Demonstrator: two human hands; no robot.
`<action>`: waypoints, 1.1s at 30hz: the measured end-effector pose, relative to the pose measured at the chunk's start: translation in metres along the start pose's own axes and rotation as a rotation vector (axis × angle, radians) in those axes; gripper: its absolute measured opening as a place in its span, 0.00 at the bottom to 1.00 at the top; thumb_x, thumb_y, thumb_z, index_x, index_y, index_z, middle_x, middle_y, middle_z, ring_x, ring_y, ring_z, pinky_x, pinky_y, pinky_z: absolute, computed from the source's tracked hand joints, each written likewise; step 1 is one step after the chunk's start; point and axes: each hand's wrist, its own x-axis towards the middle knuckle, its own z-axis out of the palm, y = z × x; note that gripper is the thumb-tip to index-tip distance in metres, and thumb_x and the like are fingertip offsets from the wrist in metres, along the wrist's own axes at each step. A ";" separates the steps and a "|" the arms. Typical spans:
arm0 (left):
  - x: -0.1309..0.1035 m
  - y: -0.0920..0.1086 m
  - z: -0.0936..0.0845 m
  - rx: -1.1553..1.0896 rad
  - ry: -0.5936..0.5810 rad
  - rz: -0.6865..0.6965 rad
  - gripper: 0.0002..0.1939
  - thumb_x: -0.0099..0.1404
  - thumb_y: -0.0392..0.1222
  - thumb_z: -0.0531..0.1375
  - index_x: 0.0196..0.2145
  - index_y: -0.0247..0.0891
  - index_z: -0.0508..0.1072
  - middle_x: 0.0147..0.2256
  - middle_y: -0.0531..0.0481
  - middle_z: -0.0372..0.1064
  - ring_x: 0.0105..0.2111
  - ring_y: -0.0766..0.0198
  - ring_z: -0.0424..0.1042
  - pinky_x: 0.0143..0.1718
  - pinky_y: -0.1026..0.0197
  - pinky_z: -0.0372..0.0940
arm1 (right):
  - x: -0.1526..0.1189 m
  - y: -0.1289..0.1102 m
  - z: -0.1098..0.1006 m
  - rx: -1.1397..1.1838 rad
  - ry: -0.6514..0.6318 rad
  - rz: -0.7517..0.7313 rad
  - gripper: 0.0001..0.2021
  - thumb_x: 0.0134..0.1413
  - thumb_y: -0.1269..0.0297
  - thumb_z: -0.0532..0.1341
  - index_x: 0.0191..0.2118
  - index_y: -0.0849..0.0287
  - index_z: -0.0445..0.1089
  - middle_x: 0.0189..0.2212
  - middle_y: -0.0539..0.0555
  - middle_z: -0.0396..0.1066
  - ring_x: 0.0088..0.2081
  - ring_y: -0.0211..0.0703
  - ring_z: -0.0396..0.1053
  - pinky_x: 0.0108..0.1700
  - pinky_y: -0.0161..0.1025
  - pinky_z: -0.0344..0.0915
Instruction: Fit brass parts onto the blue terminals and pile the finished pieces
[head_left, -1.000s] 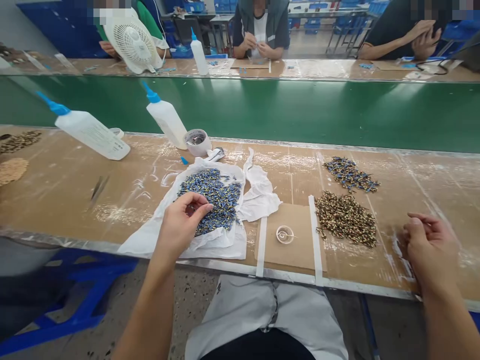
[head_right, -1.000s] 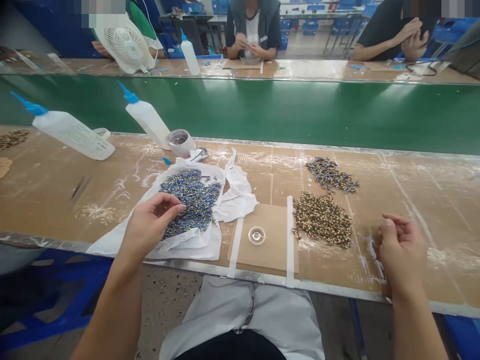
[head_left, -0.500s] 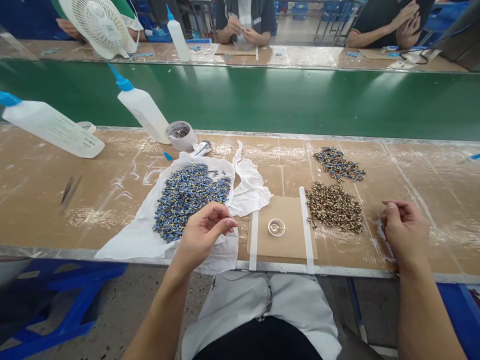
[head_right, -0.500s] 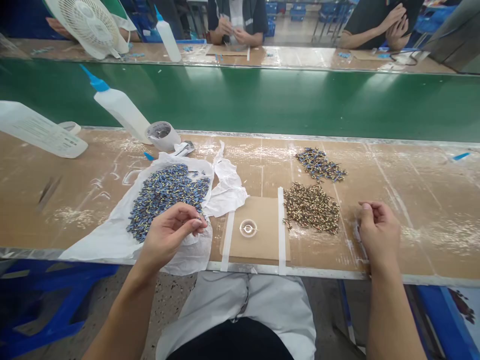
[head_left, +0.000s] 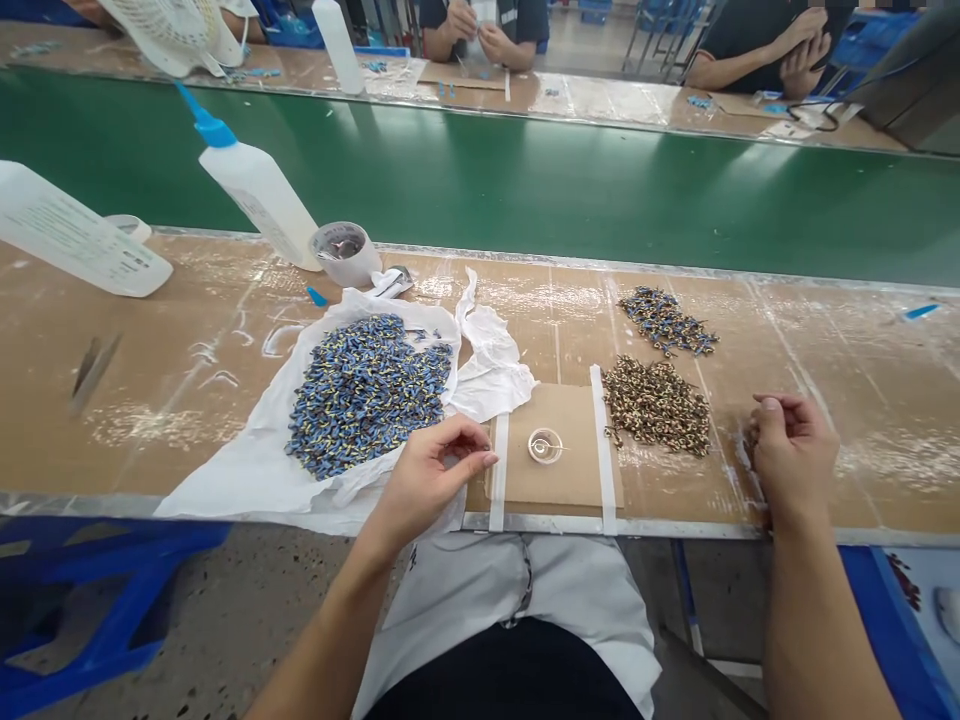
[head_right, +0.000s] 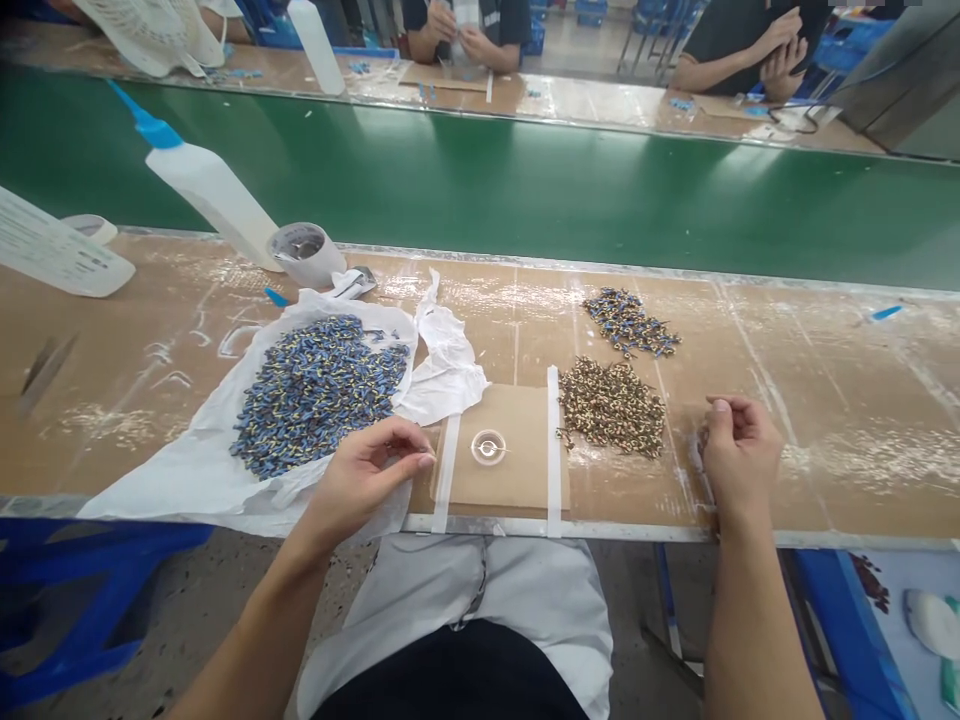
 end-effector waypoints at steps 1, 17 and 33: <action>0.000 -0.001 0.002 0.003 -0.012 0.002 0.07 0.64 0.42 0.64 0.32 0.35 0.73 0.31 0.50 0.71 0.32 0.65 0.69 0.35 0.65 0.64 | -0.005 -0.006 -0.001 0.033 0.005 0.009 0.17 0.54 0.47 0.62 0.36 0.57 0.71 0.20 0.52 0.63 0.17 0.39 0.59 0.20 0.41 0.55; -0.003 -0.019 0.005 0.101 -0.049 0.032 0.03 0.64 0.37 0.64 0.35 0.36 0.77 0.33 0.51 0.76 0.31 0.68 0.73 0.36 0.68 0.67 | -0.116 -0.117 0.063 0.138 -0.777 -0.306 0.07 0.64 0.63 0.61 0.45 0.56 0.70 0.34 0.53 0.73 0.33 0.40 0.70 0.36 0.38 0.67; -0.002 -0.020 0.006 0.134 -0.078 0.028 0.03 0.65 0.37 0.63 0.37 0.37 0.77 0.34 0.52 0.77 0.34 0.68 0.75 0.37 0.69 0.68 | -0.106 -0.145 0.085 0.074 -0.808 -0.615 0.03 0.62 0.68 0.61 0.39 0.55 0.74 0.42 0.56 0.67 0.40 0.42 0.68 0.44 0.42 0.68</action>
